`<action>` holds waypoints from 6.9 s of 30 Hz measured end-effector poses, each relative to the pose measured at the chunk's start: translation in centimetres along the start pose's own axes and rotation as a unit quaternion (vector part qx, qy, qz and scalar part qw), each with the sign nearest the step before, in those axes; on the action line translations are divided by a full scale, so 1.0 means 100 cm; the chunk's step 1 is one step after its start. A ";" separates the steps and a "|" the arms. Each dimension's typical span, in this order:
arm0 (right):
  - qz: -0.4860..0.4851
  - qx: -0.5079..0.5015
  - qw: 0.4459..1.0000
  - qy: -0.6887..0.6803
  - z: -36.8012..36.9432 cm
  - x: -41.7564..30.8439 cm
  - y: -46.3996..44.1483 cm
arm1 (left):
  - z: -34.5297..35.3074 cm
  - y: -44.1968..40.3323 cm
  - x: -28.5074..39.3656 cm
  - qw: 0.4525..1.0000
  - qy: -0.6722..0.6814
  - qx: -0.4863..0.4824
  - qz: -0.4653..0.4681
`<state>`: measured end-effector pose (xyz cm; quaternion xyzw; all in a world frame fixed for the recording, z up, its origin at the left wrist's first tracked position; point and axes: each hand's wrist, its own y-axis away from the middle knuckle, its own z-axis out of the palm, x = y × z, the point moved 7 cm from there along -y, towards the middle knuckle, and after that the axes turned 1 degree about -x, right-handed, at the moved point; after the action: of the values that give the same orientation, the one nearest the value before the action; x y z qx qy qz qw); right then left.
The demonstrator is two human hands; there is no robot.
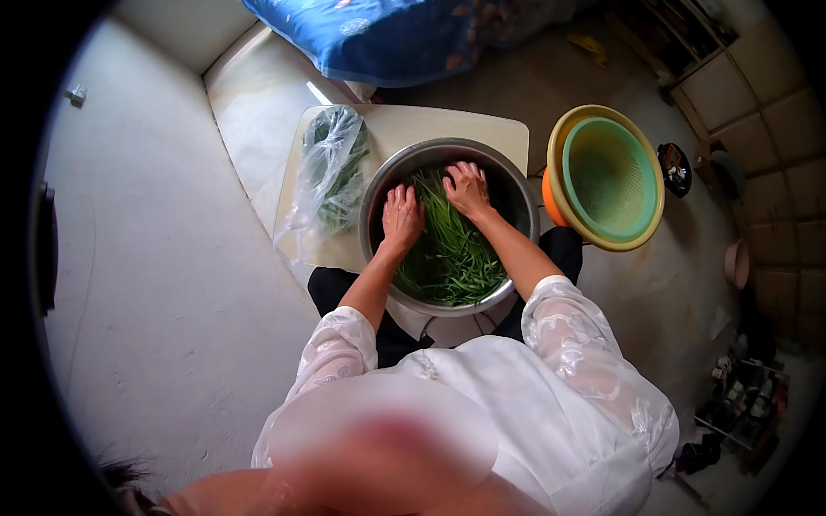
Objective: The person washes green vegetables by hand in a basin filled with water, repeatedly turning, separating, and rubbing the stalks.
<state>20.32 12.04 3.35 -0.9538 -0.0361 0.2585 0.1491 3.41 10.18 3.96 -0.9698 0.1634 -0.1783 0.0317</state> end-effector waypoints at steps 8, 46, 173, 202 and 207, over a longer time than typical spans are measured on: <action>0.021 -0.029 0.999 0.022 0.009 0.009 0.000 | 0.007 -0.005 -0.002 0.995 0.006 -0.093 -0.039; 0.014 -0.114 0.993 0.042 0.000 -0.030 0.089 | 0.018 0.063 0.031 0.999 0.009 -0.043 0.027; 0.450 -0.195 0.801 -0.342 0.023 0.060 0.091 | 0.047 0.049 -0.031 0.797 0.527 -0.015 -0.293; 0.389 -0.187 0.895 -0.112 0.016 0.069 0.090 | 0.062 0.064 -0.060 0.899 0.292 0.072 -0.318; 0.276 -0.163 0.933 -0.163 -0.002 0.086 0.073 | 0.030 0.059 -0.066 0.887 0.322 0.044 -0.329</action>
<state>27.75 6.25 -2.86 -0.8821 0.1626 0.4321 -0.0937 -3.14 6.72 -1.76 -0.8548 -0.1721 -0.4879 -0.0404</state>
